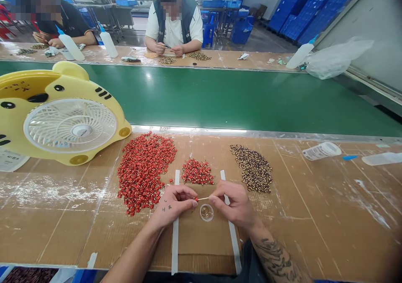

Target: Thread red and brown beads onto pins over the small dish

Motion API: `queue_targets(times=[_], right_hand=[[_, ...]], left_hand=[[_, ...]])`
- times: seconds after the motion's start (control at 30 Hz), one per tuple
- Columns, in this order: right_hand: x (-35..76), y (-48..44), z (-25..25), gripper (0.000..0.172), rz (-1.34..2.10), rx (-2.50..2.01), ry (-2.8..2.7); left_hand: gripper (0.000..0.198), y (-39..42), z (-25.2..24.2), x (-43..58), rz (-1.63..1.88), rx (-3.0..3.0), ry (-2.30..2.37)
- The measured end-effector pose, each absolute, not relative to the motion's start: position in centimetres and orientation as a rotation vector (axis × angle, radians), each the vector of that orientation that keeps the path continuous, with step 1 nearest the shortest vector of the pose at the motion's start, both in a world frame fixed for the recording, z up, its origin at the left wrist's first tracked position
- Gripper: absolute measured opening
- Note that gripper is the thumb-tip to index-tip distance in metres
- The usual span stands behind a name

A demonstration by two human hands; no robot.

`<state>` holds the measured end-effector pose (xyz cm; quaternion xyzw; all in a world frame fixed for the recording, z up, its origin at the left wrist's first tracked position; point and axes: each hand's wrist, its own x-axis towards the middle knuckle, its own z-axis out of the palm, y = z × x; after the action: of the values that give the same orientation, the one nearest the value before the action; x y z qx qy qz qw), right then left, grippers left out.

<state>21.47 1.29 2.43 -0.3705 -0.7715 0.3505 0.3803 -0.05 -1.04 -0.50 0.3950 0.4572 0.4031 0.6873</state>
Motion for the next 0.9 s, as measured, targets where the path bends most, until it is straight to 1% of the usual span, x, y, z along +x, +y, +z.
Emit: queue_targets(times=[0.2,0.33,0.43,0.53,0.6,0.73,0.8,0.9], right_hand=[[20.9,1.2,2.2,0.035,0.82,-1.027,-1.952],[21.7,1.4,2.6,0.037,0.875,-0.961,-1.995],[22.2,1.5,3.0,0.038,0.952,-0.909,-2.207],[22.7,1.8,3.3,0.035,1.004,-0.977,-2.406],[23.5,2.2,3.7,0.029,0.964,-1.094,-2.401],[27.3,3.2,4.6,0.019,0.676,-1.411,-2.25],[29.4,3.7,4.7,0.014,0.542,-1.533,-2.27],[31.4,3.9,4.1,0.015,0.462,-1.645,-2.341]], left_hand=[[0.009,-0.8,0.0,0.1,0.911,0.933,1.086],[0.011,-0.9,0.3,0.1,0.908,0.912,1.112],[0.014,-0.9,0.2,0.0,0.915,0.872,1.121],[0.016,-0.9,-0.3,0.0,0.919,0.858,1.121],[0.018,-0.8,-0.6,-0.1,0.914,0.847,1.122],[0.019,-0.9,-0.9,-0.2,0.908,0.837,1.118],[0.019,-0.9,-0.8,-0.2,0.907,0.846,1.107],[0.018,-0.9,-0.4,-0.1,0.91,0.849,1.084]])
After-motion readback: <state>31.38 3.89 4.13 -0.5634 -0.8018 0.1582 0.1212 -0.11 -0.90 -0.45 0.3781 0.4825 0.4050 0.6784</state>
